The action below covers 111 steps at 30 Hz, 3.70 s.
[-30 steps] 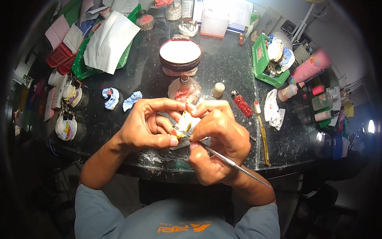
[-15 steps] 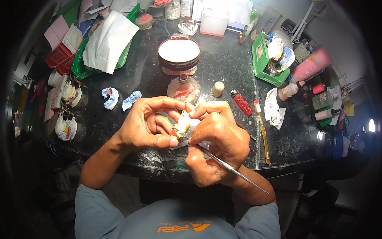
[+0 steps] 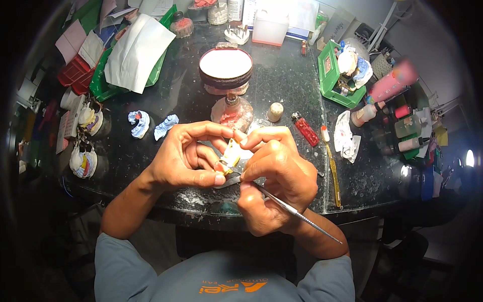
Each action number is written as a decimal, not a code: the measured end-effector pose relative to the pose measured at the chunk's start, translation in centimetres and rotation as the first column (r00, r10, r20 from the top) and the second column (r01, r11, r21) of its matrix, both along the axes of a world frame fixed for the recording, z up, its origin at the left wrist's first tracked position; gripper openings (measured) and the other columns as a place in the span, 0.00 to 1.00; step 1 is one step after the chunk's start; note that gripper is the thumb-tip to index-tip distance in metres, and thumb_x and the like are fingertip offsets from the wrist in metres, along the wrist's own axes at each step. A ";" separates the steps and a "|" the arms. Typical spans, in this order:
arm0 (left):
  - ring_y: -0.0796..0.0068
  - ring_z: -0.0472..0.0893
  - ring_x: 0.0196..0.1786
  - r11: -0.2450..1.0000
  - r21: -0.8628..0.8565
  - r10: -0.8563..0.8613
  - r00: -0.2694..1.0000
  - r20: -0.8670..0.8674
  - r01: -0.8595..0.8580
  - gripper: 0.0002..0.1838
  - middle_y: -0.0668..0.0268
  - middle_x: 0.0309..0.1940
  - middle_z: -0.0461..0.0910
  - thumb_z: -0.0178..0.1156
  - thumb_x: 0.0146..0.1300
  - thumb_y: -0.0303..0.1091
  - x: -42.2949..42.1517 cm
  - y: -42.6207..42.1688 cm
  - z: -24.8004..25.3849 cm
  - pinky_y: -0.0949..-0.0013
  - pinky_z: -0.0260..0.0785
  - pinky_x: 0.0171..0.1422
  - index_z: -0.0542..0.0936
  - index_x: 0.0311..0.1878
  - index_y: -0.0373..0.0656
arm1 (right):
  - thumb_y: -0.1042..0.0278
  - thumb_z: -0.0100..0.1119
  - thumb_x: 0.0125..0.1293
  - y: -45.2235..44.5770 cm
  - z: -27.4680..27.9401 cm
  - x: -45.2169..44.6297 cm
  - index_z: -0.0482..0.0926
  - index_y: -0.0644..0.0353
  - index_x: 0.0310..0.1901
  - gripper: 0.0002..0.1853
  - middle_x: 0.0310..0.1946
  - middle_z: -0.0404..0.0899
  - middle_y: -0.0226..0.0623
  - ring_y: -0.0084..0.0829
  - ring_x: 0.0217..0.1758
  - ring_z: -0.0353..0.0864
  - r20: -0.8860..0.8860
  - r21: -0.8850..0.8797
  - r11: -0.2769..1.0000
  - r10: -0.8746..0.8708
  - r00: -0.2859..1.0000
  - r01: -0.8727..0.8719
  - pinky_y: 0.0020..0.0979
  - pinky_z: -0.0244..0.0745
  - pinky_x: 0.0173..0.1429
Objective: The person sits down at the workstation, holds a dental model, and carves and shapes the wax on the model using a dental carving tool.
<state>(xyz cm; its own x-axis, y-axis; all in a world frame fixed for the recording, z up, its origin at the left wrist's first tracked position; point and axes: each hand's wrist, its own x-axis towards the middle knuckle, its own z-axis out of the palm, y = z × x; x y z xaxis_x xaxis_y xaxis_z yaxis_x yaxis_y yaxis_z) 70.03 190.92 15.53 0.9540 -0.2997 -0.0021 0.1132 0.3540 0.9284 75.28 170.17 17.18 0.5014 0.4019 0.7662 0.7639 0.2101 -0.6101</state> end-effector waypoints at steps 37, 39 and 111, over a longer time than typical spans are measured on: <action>0.81 0.85 0.44 0.999 -0.035 0.032 0.997 -0.073 -0.035 0.38 0.62 0.49 0.78 0.80 0.52 0.22 -0.1 -0.2 0.1 0.79 0.82 0.49 0.74 0.67 0.33 | 0.86 0.61 0.62 -0.2 -0.9 0.9 0.80 0.70 0.45 0.09 0.45 0.79 0.45 0.37 0.58 0.79 -0.057 -0.117 0.978 -0.180 0.982 0.172 0.42 0.76 0.67; 0.79 0.86 0.44 0.999 -0.022 0.045 0.996 -0.073 -0.047 0.38 0.61 0.50 0.77 0.78 0.51 0.19 -0.1 -0.1 0.1 0.79 0.83 0.49 0.73 0.67 0.32 | 0.84 0.60 0.59 -0.4 -0.7 0.9 0.78 0.67 0.40 0.07 0.37 0.79 0.41 0.39 0.57 0.76 -0.035 -0.079 0.991 -0.114 0.993 0.111 0.46 0.74 0.68; 0.82 0.86 0.38 0.922 0.235 0.239 0.931 0.275 -0.306 0.34 0.57 0.55 0.77 0.75 0.52 0.14 -0.9 -1.3 0.2 0.80 0.81 0.38 0.70 0.62 0.30 | 0.86 0.66 0.64 1.0 -0.8 0.4 0.82 0.71 0.50 0.13 0.51 0.77 0.43 0.31 0.53 0.86 -0.424 0.028 0.993 -0.089 0.901 0.112 0.31 0.86 0.57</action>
